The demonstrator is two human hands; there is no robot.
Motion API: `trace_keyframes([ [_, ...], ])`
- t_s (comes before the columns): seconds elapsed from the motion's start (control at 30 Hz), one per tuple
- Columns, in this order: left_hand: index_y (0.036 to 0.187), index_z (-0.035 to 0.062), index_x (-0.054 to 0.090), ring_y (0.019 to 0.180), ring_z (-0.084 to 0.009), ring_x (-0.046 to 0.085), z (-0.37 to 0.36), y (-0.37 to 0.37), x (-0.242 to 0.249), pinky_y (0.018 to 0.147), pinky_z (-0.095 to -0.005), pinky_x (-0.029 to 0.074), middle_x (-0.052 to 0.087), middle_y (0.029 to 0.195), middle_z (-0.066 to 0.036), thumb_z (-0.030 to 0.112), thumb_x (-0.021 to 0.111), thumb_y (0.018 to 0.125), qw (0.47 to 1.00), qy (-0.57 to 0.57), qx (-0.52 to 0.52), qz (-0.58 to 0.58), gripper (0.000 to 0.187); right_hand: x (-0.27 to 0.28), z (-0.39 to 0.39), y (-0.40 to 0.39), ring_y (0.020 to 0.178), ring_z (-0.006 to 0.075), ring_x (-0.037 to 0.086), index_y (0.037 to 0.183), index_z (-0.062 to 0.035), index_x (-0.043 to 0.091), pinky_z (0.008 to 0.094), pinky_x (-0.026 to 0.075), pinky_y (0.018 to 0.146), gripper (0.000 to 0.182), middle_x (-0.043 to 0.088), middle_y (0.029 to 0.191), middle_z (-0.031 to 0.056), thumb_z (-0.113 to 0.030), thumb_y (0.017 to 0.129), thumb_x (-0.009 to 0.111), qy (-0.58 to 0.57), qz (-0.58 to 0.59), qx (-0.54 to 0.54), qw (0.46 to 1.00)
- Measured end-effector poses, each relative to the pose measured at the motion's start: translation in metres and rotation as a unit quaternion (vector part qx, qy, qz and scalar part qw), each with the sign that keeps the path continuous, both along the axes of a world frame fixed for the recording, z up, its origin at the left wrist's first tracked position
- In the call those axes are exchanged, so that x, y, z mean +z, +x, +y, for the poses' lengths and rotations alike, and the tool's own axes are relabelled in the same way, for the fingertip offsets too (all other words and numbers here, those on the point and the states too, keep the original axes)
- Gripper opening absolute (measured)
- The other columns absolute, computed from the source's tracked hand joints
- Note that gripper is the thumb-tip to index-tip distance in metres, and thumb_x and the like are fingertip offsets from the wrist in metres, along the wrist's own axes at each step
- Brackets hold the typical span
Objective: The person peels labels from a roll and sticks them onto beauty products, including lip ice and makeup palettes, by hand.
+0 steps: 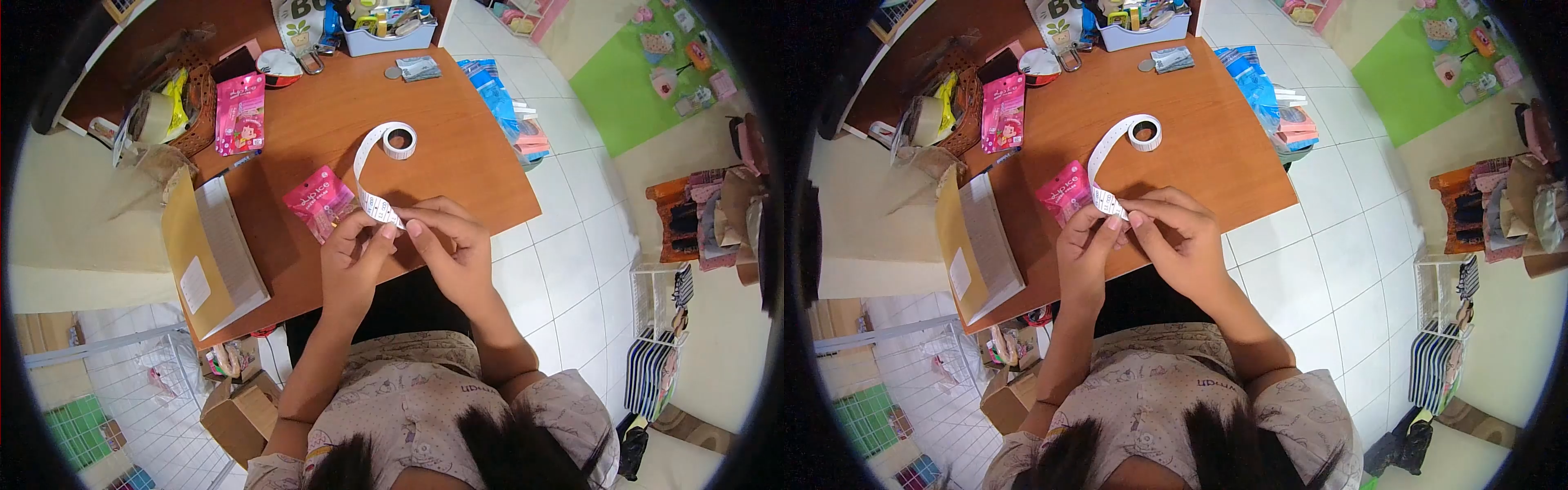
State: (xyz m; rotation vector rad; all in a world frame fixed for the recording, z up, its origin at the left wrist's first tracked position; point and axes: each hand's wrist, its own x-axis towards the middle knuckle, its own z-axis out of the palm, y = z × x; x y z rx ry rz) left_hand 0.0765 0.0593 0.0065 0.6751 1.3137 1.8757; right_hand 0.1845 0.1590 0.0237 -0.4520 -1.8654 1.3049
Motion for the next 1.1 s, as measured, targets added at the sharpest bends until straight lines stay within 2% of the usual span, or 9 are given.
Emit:
trace_keyframes([
  [0.1, 0.103, -0.0010, 0.063, 0.085, -0.0084, 0.057, 0.002, 0.001, 0.000, 0.077, -0.0239, 0.047, 0.064, 0.098, -0.003, 0.006, 0.061, 0.094, 1.000, 0.000, 0.007, -0.006, 0.012, -0.001, 0.002, 0.002, 0.083, 0.0190, 0.065, 0.104, 0.0007, 0.071, 0.0284, 0.050, 0.074, 0.021, 0.068, 0.093, 0.0119, -0.003, 0.084, 0.070, -0.026, 0.012, -0.015, 0.999],
  [0.33, 0.104, -0.0014, 0.062, 0.086, -0.0081, 0.058, 0.003, 0.002, -0.004, 0.078, -0.0234, 0.047, 0.064, 0.097, -0.003, 0.004, 0.059, 0.094, 1.000, 0.018, 0.008, 0.015, 0.011, 0.001, 0.001, 0.000, 0.095, 0.0249, 0.067, 0.092, -0.0020, 0.070, 0.0333, 0.051, 0.082, 0.019, 0.070, 0.102, 0.0131, -0.006, 0.076, 0.077, 0.103, -0.009, -0.059, 0.993],
  [0.53, 0.102, -0.0006, 0.062, 0.082, -0.0068, 0.058, 0.000, -0.001, -0.003, 0.072, -0.0223, 0.046, 0.063, 0.092, -0.001, 0.005, 0.060, 0.094, 0.999, -0.033, 0.004, 0.023, 0.010, 0.000, 0.001, 0.000, 0.094, 0.0249, 0.068, 0.086, -0.0015, 0.070, 0.0334, 0.051, 0.083, 0.011, 0.070, 0.099, 0.0123, -0.005, 0.077, 0.075, 0.125, -0.024, -0.080, 0.989],
  [0.73, 0.101, 0.0006, 0.063, 0.076, -0.0059, 0.058, 0.000, -0.011, 0.009, 0.070, -0.0215, 0.045, 0.064, 0.084, -0.001, 0.004, 0.061, 0.093, 0.993, -0.106, 0.009, 0.048, 0.009, 0.006, 0.005, 0.000, 0.091, 0.0227, 0.067, 0.087, 0.0009, 0.069, 0.0313, 0.051, 0.082, 0.006, 0.070, 0.098, 0.0124, -0.001, 0.081, 0.072, 0.051, -0.008, -0.092, 0.994],
  [0.77, 0.103, 0.0006, 0.064, 0.076, -0.0064, 0.058, 0.001, -0.015, 0.005, 0.071, -0.0221, 0.045, 0.064, 0.084, -0.001, 0.003, 0.060, 0.093, 0.996, -0.081, 0.018, 0.040, 0.011, 0.007, 0.006, 0.000, 0.090, 0.0222, 0.067, 0.088, 0.0014, 0.069, 0.0308, 0.050, 0.082, 0.005, 0.070, 0.096, 0.0127, -0.001, 0.083, 0.071, 0.056, -0.002, -0.100, 0.993],
  [0.87, 0.103, -0.0009, 0.063, 0.077, -0.0089, 0.058, -0.005, -0.030, 0.000, 0.072, -0.0220, 0.045, 0.064, 0.090, -0.004, 0.000, 0.059, 0.091, 0.986, -0.051, 0.108, 0.114, 0.013, 0.010, 0.007, 0.002, 0.090, 0.0222, 0.067, 0.089, 0.0017, 0.068, 0.0306, 0.050, 0.082, 0.006, 0.069, 0.096, 0.0132, 0.000, 0.083, 0.070, 0.073, 0.015, -0.141, 0.987],
  [0.93, 0.104, -0.0019, 0.063, 0.080, -0.0105, 0.058, -0.014, -0.035, 0.004, 0.072, -0.0223, 0.045, 0.063, 0.095, -0.008, -0.002, 0.057, 0.090, 0.918, -0.094, 0.262, 0.284, 0.015, 0.011, 0.005, 0.002, 0.090, 0.0230, 0.066, 0.089, 0.0016, 0.068, 0.0308, 0.050, 0.081, 0.007, 0.069, 0.096, 0.0138, 0.000, 0.082, 0.071, 0.105, 0.017, -0.154, 0.982],
  [1.0, 0.106, -0.0023, 0.063, 0.084, -0.0119, 0.058, -0.024, -0.031, 0.007, 0.072, -0.0227, 0.045, 0.062, 0.100, -0.010, -0.004, 0.056, 0.089, 0.870, -0.095, 0.304, 0.376, 0.018, 0.013, -0.002, -0.002, 0.089, 0.0241, 0.066, 0.088, 0.0007, 0.068, 0.0317, 0.050, 0.079, 0.008, 0.069, 0.096, 0.0132, 0.000, 0.081, 0.072, 0.143, 0.021, -0.166, 0.975],
  [1.1, 0.116, 0.0009, 0.063, 0.092, -0.0123, 0.057, -0.047, -0.010, 0.012, 0.073, -0.0236, 0.046, 0.061, 0.106, -0.010, -0.003, 0.056, 0.090, 0.906, -0.065, 0.174, 0.381, 0.028, 0.007, -0.013, -0.009, 0.085, 0.0255, 0.066, 0.086, -0.0019, 0.068, 0.0338, 0.050, 0.075, 0.012, 0.069, 0.096, 0.0102, 0.000, 0.076, 0.074, 0.233, 0.026, -0.172, 0.957],
])
